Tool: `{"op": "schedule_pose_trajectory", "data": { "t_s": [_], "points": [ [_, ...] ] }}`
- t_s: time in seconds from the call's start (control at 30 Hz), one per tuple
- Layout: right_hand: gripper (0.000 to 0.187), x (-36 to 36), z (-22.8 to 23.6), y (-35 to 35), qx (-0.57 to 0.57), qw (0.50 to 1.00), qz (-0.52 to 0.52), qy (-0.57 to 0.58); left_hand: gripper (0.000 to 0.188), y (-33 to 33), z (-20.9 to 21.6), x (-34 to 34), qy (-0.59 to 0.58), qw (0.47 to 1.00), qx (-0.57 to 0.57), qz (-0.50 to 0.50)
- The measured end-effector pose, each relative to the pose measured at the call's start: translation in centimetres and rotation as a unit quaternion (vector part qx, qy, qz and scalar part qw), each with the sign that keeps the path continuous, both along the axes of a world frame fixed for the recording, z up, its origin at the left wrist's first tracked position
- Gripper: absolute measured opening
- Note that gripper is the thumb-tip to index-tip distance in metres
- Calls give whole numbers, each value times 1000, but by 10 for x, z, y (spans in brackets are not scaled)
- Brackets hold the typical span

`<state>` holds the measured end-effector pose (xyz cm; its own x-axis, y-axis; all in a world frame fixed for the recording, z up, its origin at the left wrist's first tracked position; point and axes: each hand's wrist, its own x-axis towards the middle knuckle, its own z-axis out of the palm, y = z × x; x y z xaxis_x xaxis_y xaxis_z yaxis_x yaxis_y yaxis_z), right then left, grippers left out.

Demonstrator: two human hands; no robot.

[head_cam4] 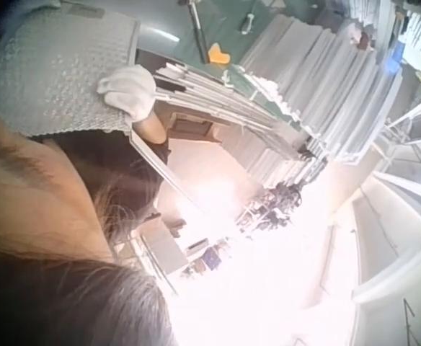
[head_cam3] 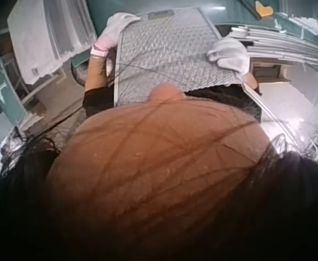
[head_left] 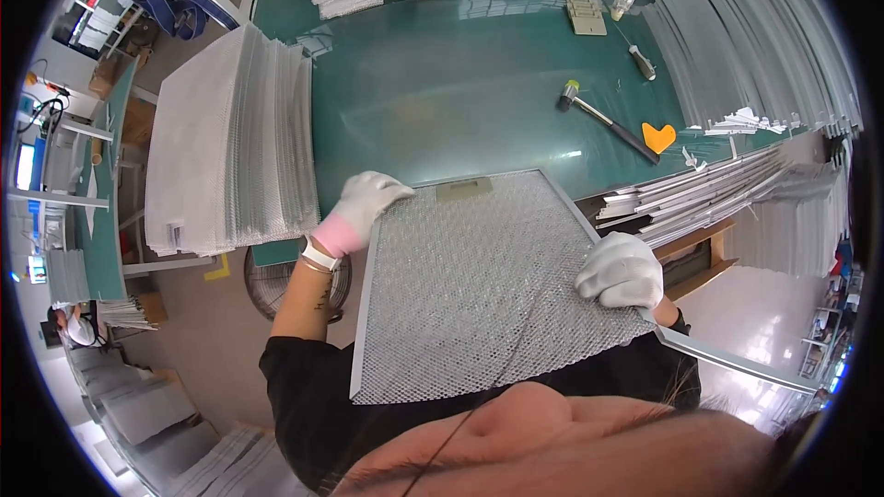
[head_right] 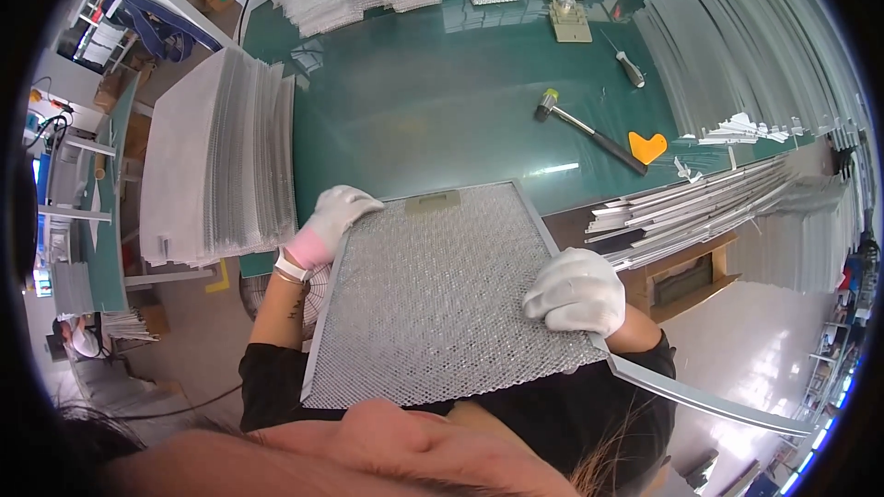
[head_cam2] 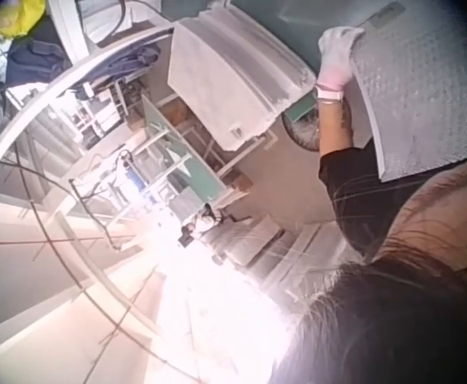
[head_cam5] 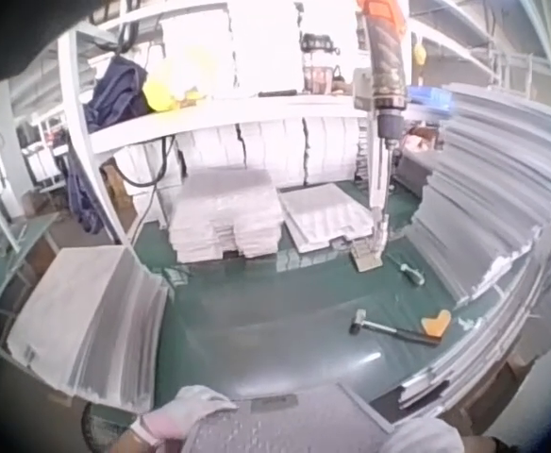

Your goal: Assembling industrial filters by fitting mesh panels into metal frames and securing them with tools.

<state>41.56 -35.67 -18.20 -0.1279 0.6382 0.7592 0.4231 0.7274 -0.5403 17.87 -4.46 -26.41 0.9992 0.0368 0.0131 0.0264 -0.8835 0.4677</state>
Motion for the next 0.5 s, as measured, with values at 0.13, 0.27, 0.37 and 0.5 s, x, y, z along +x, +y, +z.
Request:
{"op": "schedule_pose_trajectory", "data": {
  "t_s": [0.13,0.27,0.37,0.5],
  "points": [
    [18,-1,-1,-8,-10,999,-30,30,36,34,-9,2,46,997,11,-62],
    [22,5,-6,-7,21,998,-14,62,40,12,8,63,86,983,-52,-156],
    [28,2,-11,2,18,998,-6,59,55,-20,-14,82,126,960,-180,-172],
    [29,2,-10,-6,20,998,-17,53,60,-21,-15,122,220,922,-225,-226]
  ]
}}
